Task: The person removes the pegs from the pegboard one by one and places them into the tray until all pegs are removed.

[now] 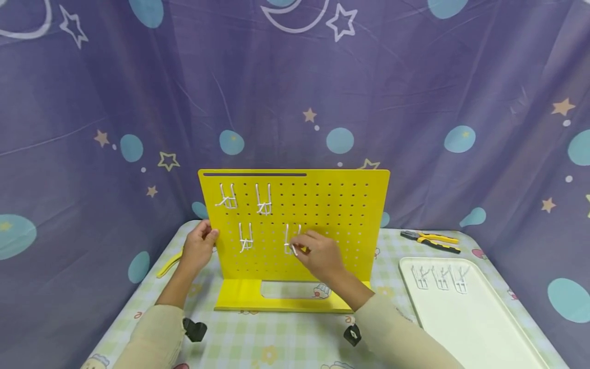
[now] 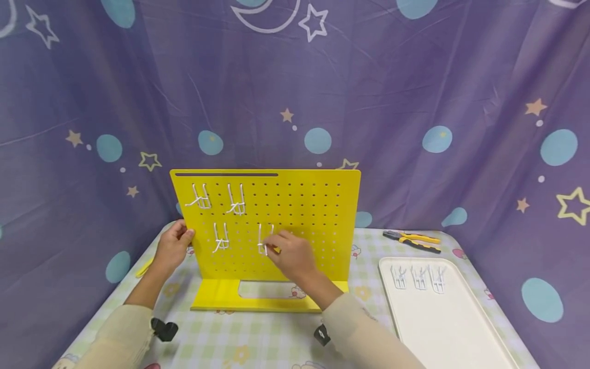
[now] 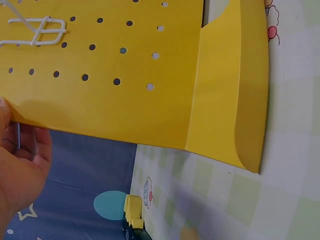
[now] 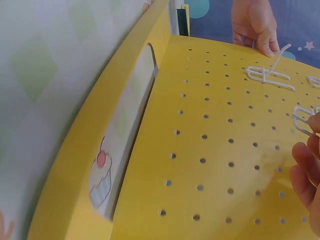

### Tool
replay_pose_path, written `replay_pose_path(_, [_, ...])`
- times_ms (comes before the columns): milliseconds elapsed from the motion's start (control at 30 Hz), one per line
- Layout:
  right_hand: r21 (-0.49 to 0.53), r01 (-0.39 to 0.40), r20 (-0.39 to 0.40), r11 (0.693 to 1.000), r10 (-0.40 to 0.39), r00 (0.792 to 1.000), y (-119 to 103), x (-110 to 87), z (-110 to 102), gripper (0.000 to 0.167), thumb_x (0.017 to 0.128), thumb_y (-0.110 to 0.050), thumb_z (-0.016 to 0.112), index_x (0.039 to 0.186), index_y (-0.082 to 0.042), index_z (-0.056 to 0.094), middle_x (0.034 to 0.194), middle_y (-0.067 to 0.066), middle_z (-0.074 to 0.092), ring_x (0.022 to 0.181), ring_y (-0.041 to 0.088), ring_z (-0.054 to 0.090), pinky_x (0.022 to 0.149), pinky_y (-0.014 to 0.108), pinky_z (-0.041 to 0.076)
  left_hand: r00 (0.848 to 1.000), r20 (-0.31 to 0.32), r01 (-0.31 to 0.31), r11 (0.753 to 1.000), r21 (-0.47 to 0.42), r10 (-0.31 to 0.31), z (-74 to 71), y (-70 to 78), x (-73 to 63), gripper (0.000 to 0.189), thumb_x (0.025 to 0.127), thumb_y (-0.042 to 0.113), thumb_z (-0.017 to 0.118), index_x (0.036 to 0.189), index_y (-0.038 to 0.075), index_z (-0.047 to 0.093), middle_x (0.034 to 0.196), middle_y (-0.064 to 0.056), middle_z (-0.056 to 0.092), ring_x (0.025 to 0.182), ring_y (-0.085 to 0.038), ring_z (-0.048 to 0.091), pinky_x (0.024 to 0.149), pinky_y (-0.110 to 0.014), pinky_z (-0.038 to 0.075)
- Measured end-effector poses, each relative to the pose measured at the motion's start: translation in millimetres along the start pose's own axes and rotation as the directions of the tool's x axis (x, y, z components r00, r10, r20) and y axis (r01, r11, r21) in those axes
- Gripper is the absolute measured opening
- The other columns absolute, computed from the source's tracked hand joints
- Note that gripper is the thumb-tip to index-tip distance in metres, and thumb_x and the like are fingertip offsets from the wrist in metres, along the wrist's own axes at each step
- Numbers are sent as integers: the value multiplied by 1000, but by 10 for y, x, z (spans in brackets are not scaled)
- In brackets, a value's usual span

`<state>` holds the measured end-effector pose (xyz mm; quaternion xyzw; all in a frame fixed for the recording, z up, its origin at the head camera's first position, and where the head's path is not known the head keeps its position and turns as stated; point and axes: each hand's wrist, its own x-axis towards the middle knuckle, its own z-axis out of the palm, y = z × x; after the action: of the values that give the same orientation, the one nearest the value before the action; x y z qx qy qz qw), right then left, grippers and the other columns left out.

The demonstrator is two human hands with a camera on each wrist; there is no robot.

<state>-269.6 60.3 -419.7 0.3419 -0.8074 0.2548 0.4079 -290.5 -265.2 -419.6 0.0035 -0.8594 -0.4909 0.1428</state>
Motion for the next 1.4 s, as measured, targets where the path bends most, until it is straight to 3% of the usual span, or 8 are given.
replay_pose_path(300, [9, -70, 38, 997, 70, 997, 142, -107, -217, 3, 90, -17, 77, 89, -14, 78, 82, -3, 73, 63, 5, 65, 58, 14, 52, 1000, 3, -7, 1000, -11, 7, 4, 3, -2, 22, 109, 18, 48, 121, 3, 58, 98, -12, 59, 83, -9, 58, 74, -17, 52])
replay_pose_path(500, [33, -95, 30, 995, 94, 995, 199, -194, -394, 8, 83, -14, 83, 88, -17, 78, 79, -5, 71, 61, 6, 63, 56, 16, 52, 1000, -3, 0, 1000, 2, 0, 9, 1, -10, 21, 109, 17, 48, 120, 3, 59, 94, -9, 57, 82, -11, 56, 73, -19, 52])
replay_pose_path(800, [57, -36, 22, 998, 35, 999, 379, -419, -716, 6, 85, -17, 82, 89, -16, 78, 77, -6, 69, 60, 5, 63, 54, 18, 52, 1000, -11, -6, 1000, 3, 6, 7, 6, 11, 21, 109, 17, 48, 120, 3, 59, 94, -10, 57, 80, -12, 56, 76, -27, 55])
replay_pose_path(967, [73, -33, 4, 997, 33, 999, 501, -613, -904, 18, 76, -6, 86, 88, -18, 78, 75, -7, 67, 59, 4, 61, 54, 16, 51, 1000, 4, -12, 1000, -5, 12, 12, 4, 14, 21, 109, 15, 48, 120, 2, 58, 95, -12, 58, 80, -11, 56, 74, -25, 54])
replay_pose_path(1167, [77, -69, 15, 995, 68, 998, 646, -810, -1132, 21, 75, -4, 86, 89, -18, 78, 78, -7, 70, 59, 3, 62, 55, 14, 51, 1000, -6, -7, 1000, -11, 7, 11, 15, 3, 21, 109, 16, 48, 121, 2, 58, 97, -13, 58, 81, -10, 56, 74, -22, 53])
replay_pose_path(1400, [65, -178, 39, 982, 176, 984, 794, -1073, -1365, 32, 71, 1, 87, 89, -23, 78, 75, -13, 70, 58, -3, 58, 53, 12, 48, 1000, -5, -11, 1000, -12, 10, 17, 11, 12, 22, 109, 16, 48, 122, 2, 58, 98, -15, 58, 81, -9, 57, 75, -22, 54])
